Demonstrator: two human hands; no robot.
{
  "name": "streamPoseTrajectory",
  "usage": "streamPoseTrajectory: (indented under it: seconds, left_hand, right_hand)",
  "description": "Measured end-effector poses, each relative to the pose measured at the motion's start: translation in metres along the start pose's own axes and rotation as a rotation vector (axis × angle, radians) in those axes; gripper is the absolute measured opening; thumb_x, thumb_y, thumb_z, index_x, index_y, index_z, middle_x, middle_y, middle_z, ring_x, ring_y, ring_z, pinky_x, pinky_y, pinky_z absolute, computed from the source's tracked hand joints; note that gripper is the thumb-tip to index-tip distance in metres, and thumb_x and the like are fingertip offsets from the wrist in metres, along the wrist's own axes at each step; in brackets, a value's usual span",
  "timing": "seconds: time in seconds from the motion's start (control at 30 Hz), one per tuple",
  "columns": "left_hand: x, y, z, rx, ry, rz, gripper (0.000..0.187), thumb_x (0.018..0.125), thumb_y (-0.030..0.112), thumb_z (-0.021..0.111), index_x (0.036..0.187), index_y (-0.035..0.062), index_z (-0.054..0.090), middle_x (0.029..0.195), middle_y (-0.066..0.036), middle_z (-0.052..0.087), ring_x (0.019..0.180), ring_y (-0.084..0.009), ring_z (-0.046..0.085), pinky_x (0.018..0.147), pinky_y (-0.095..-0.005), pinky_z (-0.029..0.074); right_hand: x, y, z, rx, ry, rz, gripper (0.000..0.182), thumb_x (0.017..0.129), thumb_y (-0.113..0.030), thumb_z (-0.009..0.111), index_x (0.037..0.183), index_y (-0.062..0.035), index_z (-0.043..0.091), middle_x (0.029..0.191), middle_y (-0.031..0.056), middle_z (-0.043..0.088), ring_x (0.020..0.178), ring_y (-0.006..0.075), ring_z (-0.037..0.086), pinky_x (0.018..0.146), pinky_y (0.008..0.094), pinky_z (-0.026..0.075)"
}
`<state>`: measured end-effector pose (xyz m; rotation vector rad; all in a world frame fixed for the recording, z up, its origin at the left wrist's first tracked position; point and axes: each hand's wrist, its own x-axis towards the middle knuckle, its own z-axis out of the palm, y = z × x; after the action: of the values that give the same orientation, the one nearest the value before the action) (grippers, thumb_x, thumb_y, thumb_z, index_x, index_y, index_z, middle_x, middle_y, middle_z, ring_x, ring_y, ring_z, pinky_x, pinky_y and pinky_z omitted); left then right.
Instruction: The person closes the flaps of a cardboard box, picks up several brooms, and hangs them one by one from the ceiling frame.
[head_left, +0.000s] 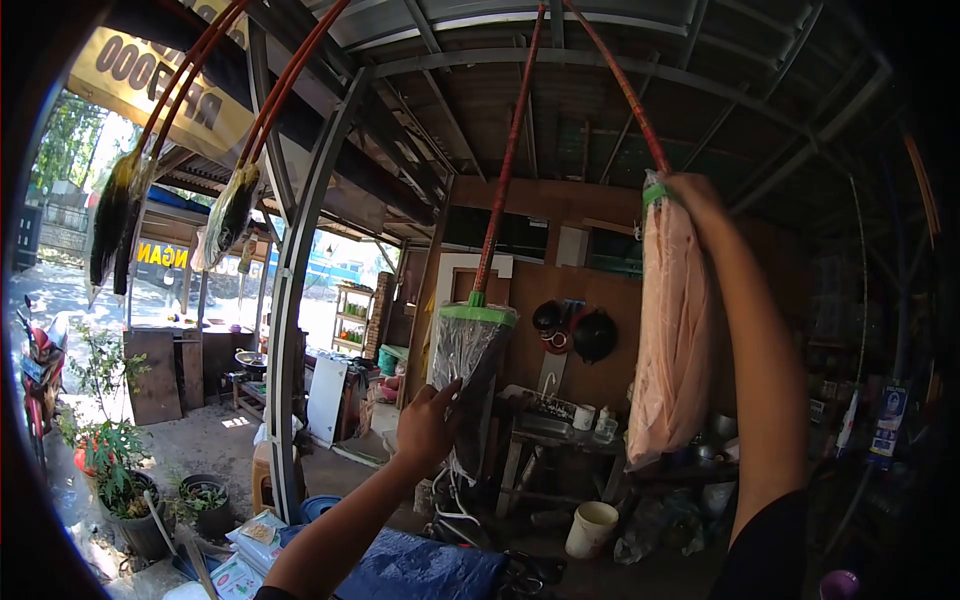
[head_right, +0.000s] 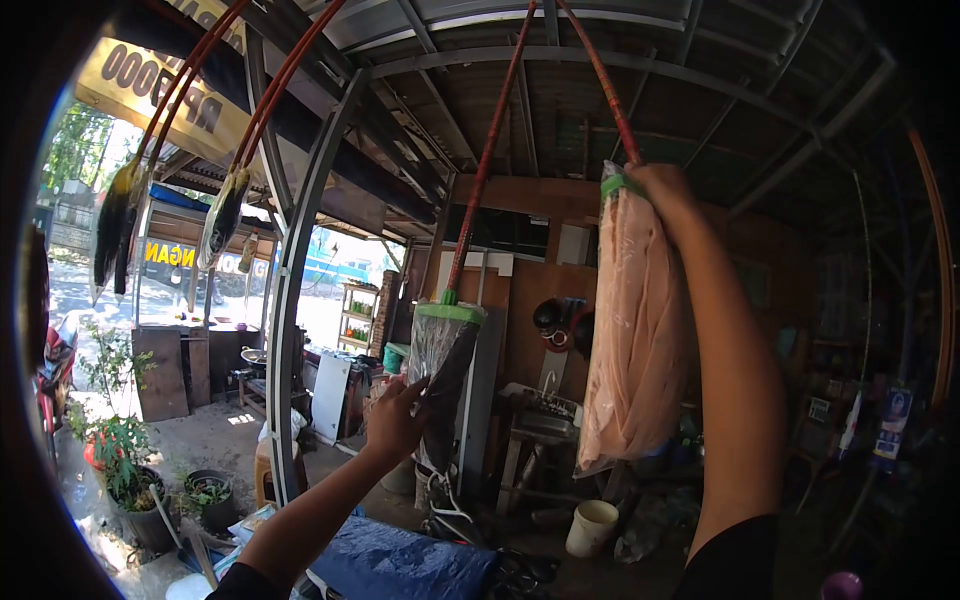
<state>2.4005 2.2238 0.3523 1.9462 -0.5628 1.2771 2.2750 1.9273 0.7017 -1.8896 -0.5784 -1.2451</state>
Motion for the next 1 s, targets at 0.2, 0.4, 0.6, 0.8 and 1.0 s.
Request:
streamPoseTrajectory:
  seconds: [0.2, 0.4, 0.6, 0.8, 1.0]
  left_hand:
    - [-0.001, 0.005, 0.002, -0.048, 0.0, 0.012, 0.042, 0.076, 0.014, 0.065, 0.118, 0.01, 0.061, 0.095, -0.015, 0.06, 0.083, -0.0323, 0.063, 0.07, -0.0411, 0.05]
    - [-0.004, 0.001, 0.008, -0.055, 0.059, 0.069, 0.041, 0.077, 0.018, 0.065, 0.118, 0.0157, 0.061, 0.087, -0.013, 0.057, 0.075, -0.0314, 0.061, 0.065, -0.0414, 0.049]
    - [-0.004, 0.002, 0.006, -0.042, 0.052, 0.1, 0.043, 0.077, 0.017, 0.065, 0.12, 0.0164, 0.06, 0.086, -0.013, 0.056, 0.074, -0.0309, 0.06, 0.065, -0.041, 0.049]
    - [-0.005, 0.003, 0.008, -0.029, 0.035, 0.081, 0.044, 0.077, 0.018, 0.065, 0.12, 0.0168, 0.06, 0.085, -0.012, 0.055, 0.073, -0.0307, 0.06, 0.065, -0.0412, 0.049]
    - [-0.006, 0.002, 0.01, -0.031, 0.041, 0.097, 0.045, 0.077, 0.019, 0.065, 0.121, 0.0169, 0.059, 0.085, -0.013, 0.055, 0.074, -0.0309, 0.06, 0.065, -0.042, 0.049]
  right_hand:
    - [0.012, -0.011, 0.012, -0.024, 0.022, -0.017, 0.024, 0.079, -0.022, 0.061, 0.088, 0.0, 0.068, 0.076, 0.0073, 0.064, 0.068, 0.0146, 0.058, 0.064, 0.0309, 0.045]
    - [0.013, -0.014, 0.023, 0.005, 0.031, -0.006, 0.023, 0.083, -0.026, 0.061, 0.081, -0.0035, 0.064, 0.071, 0.0042, 0.06, 0.061, 0.0133, 0.056, 0.058, 0.0288, 0.044]
    - [0.015, -0.013, 0.026, -0.048, 0.051, -0.012, 0.025, 0.084, -0.027, 0.06, 0.081, -0.0029, 0.064, 0.07, 0.0044, 0.06, 0.059, 0.0134, 0.056, 0.057, 0.0291, 0.043]
    - [0.018, -0.014, 0.026, -0.075, 0.071, -0.009, 0.026, 0.085, -0.027, 0.059, 0.082, -0.0024, 0.064, 0.07, 0.0048, 0.061, 0.059, 0.0136, 0.057, 0.057, 0.0295, 0.044]
    - [0.024, -0.012, 0.023, -0.104, 0.055, 0.049, 0.029, 0.081, -0.022, 0.058, 0.095, 0.0012, 0.068, 0.08, 0.0092, 0.065, 0.071, 0.0149, 0.059, 0.066, 0.0311, 0.045]
